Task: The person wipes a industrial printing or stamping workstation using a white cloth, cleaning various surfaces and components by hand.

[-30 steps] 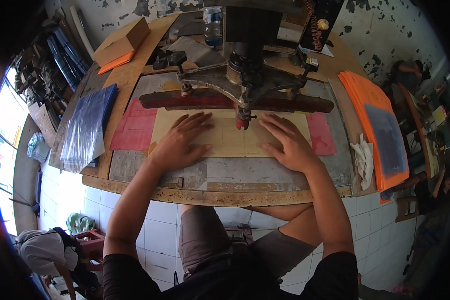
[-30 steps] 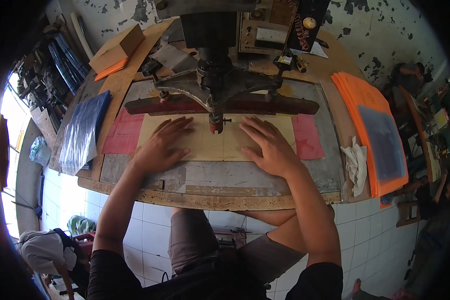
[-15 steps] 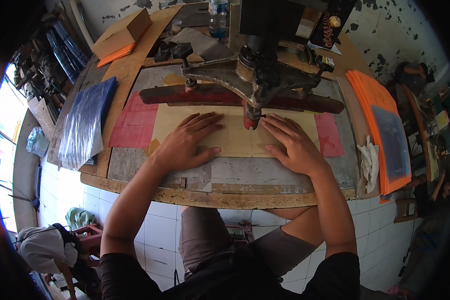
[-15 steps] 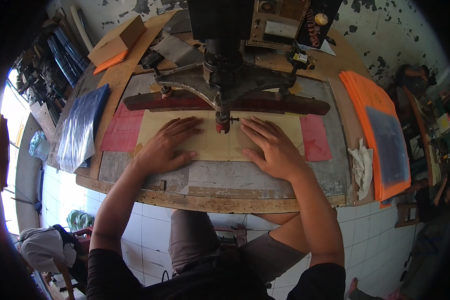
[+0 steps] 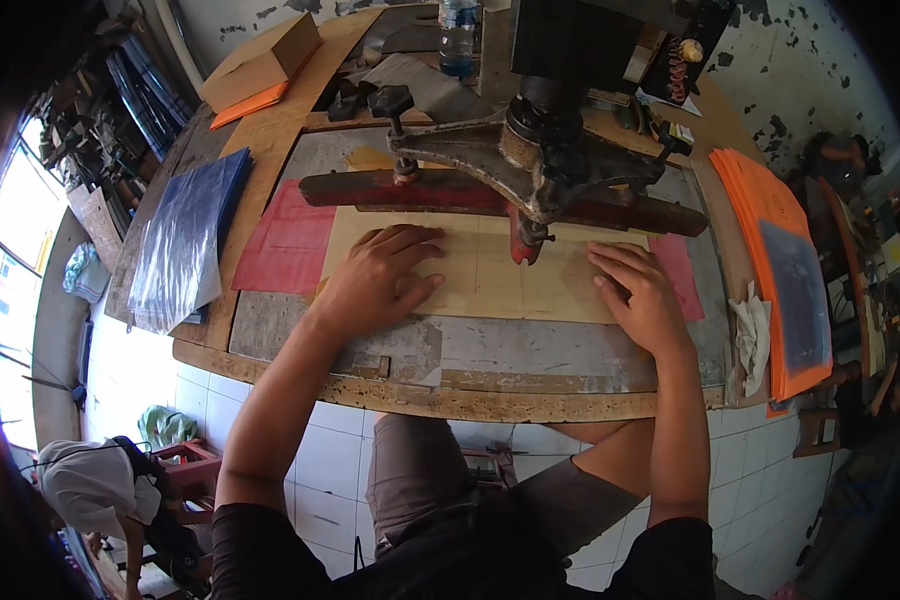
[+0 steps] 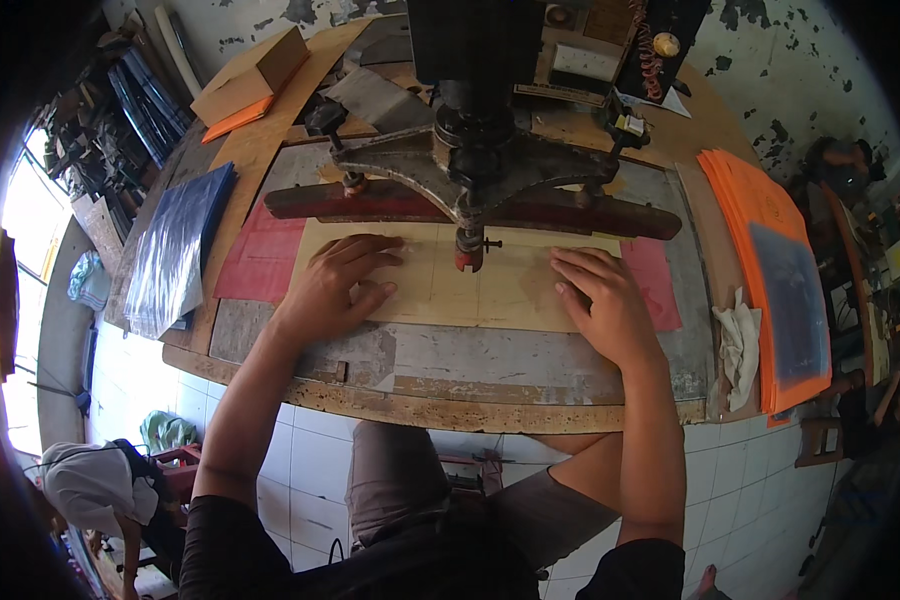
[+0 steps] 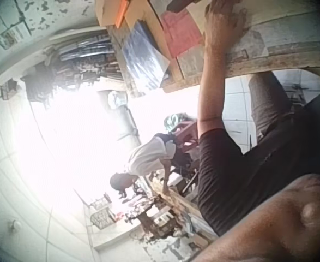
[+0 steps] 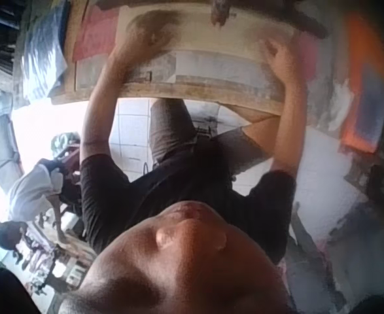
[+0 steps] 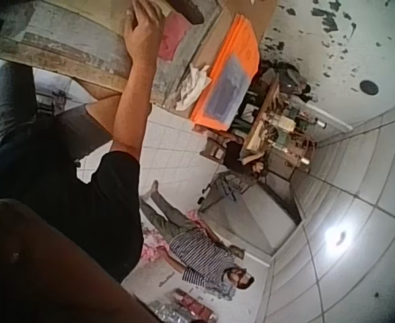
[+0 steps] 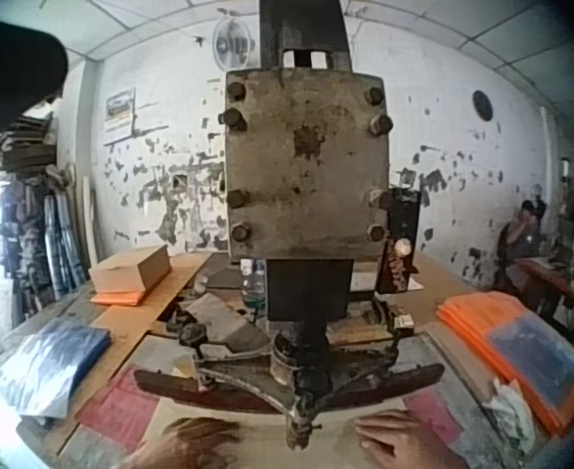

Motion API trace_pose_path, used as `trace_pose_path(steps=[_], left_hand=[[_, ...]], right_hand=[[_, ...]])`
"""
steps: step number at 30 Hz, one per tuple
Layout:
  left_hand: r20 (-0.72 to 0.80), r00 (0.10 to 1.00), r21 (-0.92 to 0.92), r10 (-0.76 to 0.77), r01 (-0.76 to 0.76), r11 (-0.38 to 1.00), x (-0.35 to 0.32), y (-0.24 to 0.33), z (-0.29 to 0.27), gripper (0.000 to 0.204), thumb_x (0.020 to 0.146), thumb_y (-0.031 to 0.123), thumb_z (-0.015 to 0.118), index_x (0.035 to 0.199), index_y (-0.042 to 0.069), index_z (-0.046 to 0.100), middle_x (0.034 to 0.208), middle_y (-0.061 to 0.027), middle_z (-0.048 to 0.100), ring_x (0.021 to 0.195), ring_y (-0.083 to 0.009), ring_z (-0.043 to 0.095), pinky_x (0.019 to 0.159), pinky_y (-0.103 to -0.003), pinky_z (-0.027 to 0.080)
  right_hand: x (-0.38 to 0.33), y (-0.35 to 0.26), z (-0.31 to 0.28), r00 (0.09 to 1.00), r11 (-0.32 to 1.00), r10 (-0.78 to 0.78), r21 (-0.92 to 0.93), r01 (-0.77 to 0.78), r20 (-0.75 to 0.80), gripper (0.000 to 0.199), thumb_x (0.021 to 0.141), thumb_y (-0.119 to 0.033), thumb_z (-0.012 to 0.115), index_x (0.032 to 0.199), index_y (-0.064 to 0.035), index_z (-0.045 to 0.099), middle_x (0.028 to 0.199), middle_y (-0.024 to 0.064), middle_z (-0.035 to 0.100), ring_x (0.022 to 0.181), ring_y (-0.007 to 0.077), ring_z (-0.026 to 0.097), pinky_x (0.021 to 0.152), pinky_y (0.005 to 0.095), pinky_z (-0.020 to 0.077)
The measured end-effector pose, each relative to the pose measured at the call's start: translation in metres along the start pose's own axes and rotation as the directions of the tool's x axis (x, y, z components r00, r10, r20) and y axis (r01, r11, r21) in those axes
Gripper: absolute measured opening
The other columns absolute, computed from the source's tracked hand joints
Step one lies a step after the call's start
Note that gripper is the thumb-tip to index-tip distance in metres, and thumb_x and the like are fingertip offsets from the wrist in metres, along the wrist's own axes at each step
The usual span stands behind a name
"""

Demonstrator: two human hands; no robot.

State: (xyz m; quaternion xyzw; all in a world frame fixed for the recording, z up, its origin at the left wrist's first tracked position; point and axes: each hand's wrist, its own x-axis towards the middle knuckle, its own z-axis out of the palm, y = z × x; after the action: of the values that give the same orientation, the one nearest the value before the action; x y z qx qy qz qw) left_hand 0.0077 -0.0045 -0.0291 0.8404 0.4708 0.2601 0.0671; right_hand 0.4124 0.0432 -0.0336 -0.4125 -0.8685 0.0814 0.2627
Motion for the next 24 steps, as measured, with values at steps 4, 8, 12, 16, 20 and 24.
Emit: trace_pose_path(steps=[4,8,12,16,20,24], left_hand=[[-0.049,0.998,0.035,-0.030,0.032,0.999,-0.004,-0.004,0.001,0.028,0.097,0.021,0.081,0.122,0.007,0.080,0.136,-0.0108,0.078,0.126,-0.0329,0.073,0.112,-0.050,0.055],[-0.069,0.995,0.098,0.075,-0.068,0.993,-0.006,0.004,-0.004,0.026,0.095,0.022,0.083,0.118,0.008,0.081,0.130,-0.0094,0.080,0.123,-0.0314,0.075,0.110,-0.049,0.056],[-0.002,0.991,0.067,0.133,-0.133,0.989,-0.008,0.008,-0.002,0.029,0.095,0.025,0.084,0.118,0.009,0.082,0.130,-0.0088,0.080,0.122,-0.0306,0.075,0.111,-0.048,0.056],[-0.007,0.995,0.089,0.099,-0.098,0.991,-0.006,0.006,0.000,0.034,0.097,0.028,0.083,0.124,0.008,0.082,0.135,-0.0104,0.079,0.125,-0.0324,0.074,0.114,-0.050,0.055],[-0.011,0.997,0.116,0.082,-0.080,0.990,-0.008,0.007,0.000,0.038,0.098,0.030,0.081,0.128,0.006,0.080,0.139,-0.0119,0.078,0.129,-0.0339,0.073,0.116,-0.050,0.054],[0.000,0.998,0.117,0.065,-0.064,0.991,-0.006,0.008,-0.001,0.040,0.100,0.031,0.080,0.130,0.005,0.080,0.142,-0.0131,0.077,0.132,-0.0345,0.072,0.118,-0.051,0.053]], right_hand=[[-0.003,0.002,0.000,0.997,0.999,0.032,-0.038,-0.035,-0.075,0.026,0.099,-0.008,0.081,0.125,-0.0035,0.084,0.134,0.0074,0.081,0.125,0.0301,0.073,0.111,0.0448,0.0573],[-0.005,-0.001,-0.005,0.997,0.998,-0.028,-0.059,0.023,-0.078,0.025,0.095,-0.009,0.085,0.119,-0.0034,0.084,0.126,0.0060,0.081,0.118,0.0290,0.073,0.106,0.0438,0.0576],[-0.003,-0.012,-0.008,0.998,0.998,-0.059,0.000,0.059,0.008,0.026,0.092,-0.009,0.087,0.118,-0.0038,0.084,0.126,0.0055,0.079,0.116,0.0283,0.073,0.106,0.0442,0.0573],[-0.002,-0.012,-0.005,1.000,1.000,-0.019,0.007,0.019,-0.003,0.028,0.095,-0.011,0.085,0.122,-0.0030,0.084,0.132,0.0062,0.078,0.121,0.0296,0.072,0.108,0.0452,0.0568],[-0.001,-0.009,-0.003,1.000,1.000,-0.009,-0.014,0.009,0.003,0.032,0.099,-0.016,0.083,0.127,-0.0023,0.082,0.138,0.0082,0.077,0.128,0.0319,0.071,0.112,0.0465,0.0557],[-0.001,-0.009,-0.003,1.000,1.000,-0.012,-0.008,0.012,0.004,0.033,0.100,-0.018,0.082,0.129,-0.0025,0.082,0.141,0.0089,0.077,0.131,0.0325,0.070,0.115,0.0467,0.0548]])
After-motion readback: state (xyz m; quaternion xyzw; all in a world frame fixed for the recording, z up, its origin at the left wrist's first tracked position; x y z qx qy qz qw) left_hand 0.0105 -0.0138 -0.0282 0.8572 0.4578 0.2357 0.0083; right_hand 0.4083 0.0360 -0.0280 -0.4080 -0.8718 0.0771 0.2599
